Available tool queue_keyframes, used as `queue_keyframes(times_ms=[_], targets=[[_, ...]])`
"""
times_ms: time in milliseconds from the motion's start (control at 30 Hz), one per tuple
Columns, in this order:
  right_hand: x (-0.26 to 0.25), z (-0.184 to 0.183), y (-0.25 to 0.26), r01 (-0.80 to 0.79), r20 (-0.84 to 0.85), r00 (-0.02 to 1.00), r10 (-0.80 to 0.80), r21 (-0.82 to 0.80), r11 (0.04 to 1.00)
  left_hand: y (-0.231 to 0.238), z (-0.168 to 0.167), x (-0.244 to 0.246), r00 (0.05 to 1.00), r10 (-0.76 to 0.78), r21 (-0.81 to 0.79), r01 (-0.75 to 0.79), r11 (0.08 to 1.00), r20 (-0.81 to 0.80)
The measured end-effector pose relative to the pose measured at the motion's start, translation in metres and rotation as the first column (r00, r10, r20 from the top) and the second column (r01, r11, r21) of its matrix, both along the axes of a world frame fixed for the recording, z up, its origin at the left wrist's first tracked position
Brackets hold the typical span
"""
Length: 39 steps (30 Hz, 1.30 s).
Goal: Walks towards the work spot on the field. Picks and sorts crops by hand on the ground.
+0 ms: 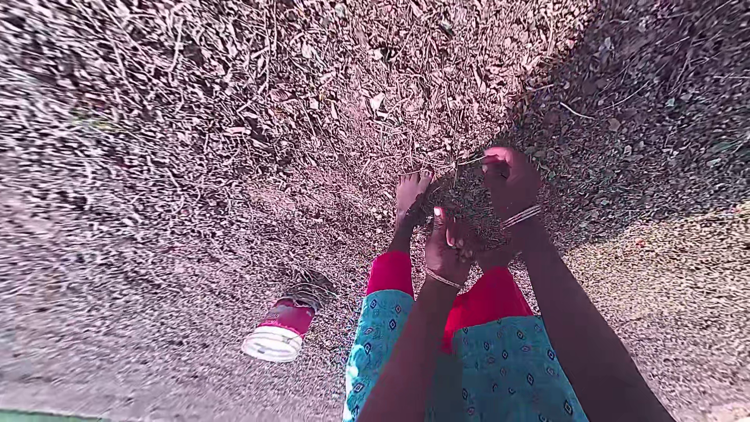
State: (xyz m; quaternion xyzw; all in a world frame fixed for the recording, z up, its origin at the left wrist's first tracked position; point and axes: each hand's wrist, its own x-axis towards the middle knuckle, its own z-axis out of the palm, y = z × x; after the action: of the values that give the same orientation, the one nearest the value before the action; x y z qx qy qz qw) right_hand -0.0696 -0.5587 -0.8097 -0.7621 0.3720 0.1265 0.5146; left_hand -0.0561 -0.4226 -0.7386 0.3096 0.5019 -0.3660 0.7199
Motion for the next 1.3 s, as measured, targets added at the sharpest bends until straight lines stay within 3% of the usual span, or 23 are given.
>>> queue_keyframes(times_ms=[67,133,267,333,433,500,667,800,867,900,967,1000,1033,1133,1300], targets=[[0.024,-0.031,0.009,-0.145,-0.190,0.970,0.154,0.062,0.987,-0.002,0.002,0.004,0.999,0.035,0.068,-0.036,0.997,0.018],[0.048,-0.062,0.026,-0.299,-0.378,0.875,0.304,0.073,0.952,-0.003,0.003,0.008,0.999,0.042,0.130,-0.044,0.991,0.019],[0.071,-0.103,0.050,-0.426,-0.556,0.740,0.379,0.049,0.903,-0.005,0.004,0.011,1.000,0.011,0.226,-0.011,0.974,0.002],[0.071,-0.102,0.042,-0.395,-0.515,0.785,0.344,0.011,0.919,-0.005,0.004,0.012,0.999,-0.009,0.276,0.022,0.961,-0.047],[0.059,-0.074,0.016,-0.119,-0.298,0.951,0.079,-0.118,0.986,-0.005,0.004,0.016,0.989,0.028,0.326,0.020,0.945,-0.142],[0.052,-0.050,-0.002,-0.007,-0.223,0.974,-0.029,-0.159,0.987,-0.003,0.001,0.017,0.986,0.078,0.298,-0.032,0.954,-0.144],[0.029,-0.018,-0.032,-0.077,-0.352,0.935,0.030,-0.120,0.990,-0.006,0.006,0.015,0.984,0.056,0.226,-0.017,0.974,-0.168],[0.023,-0.005,-0.027,-0.058,-0.253,0.967,0.031,-0.099,0.993,-0.003,0.005,0.017,0.984,0.053,0.208,-0.016,0.978,-0.172],[0.019,0.014,-0.022,-0.157,-0.114,0.982,0.153,-0.028,0.987,-0.001,0.004,0.015,0.983,0.063,0.215,-0.025,0.976,-0.174],[0.016,0.026,-0.020,-0.281,-0.016,0.959,0.283,0.072,0.957,0.000,0.003,0.013,0.982,0.081,0.225,-0.041,0.973,-0.173],[0.021,0.044,-0.018,-0.523,0.137,0.851,0.508,0.314,0.792,0.003,-0.001,0.010,0.980,0.136,0.231,-0.100,0.968,-0.148],[0.025,0.049,-0.013,-0.572,0.155,0.813,0.561,0.393,0.720,0.005,-0.002,0.010,0.977,0.168,0.228,-0.136,0.964,-0.131],[0.028,0.050,-0.005,-0.556,0.135,0.821,0.555,0.414,0.721,0.006,-0.003,0.009,0.971,0.209,0.227,-0.178,0.958,-0.118],[0.036,0.018,0.029,-0.376,0.011,0.919,0.394,0.326,0.868,0.012,-0.003,0.012,0.939,0.338,0.154,-0.325,0.933,-0.063],[0.089,-0.068,0.101,-0.524,-0.030,0.821,0.570,0.356,0.774,0.020,-0.001,0.021,0.898,0.439,-0.124,-0.434,0.892,0.019]])
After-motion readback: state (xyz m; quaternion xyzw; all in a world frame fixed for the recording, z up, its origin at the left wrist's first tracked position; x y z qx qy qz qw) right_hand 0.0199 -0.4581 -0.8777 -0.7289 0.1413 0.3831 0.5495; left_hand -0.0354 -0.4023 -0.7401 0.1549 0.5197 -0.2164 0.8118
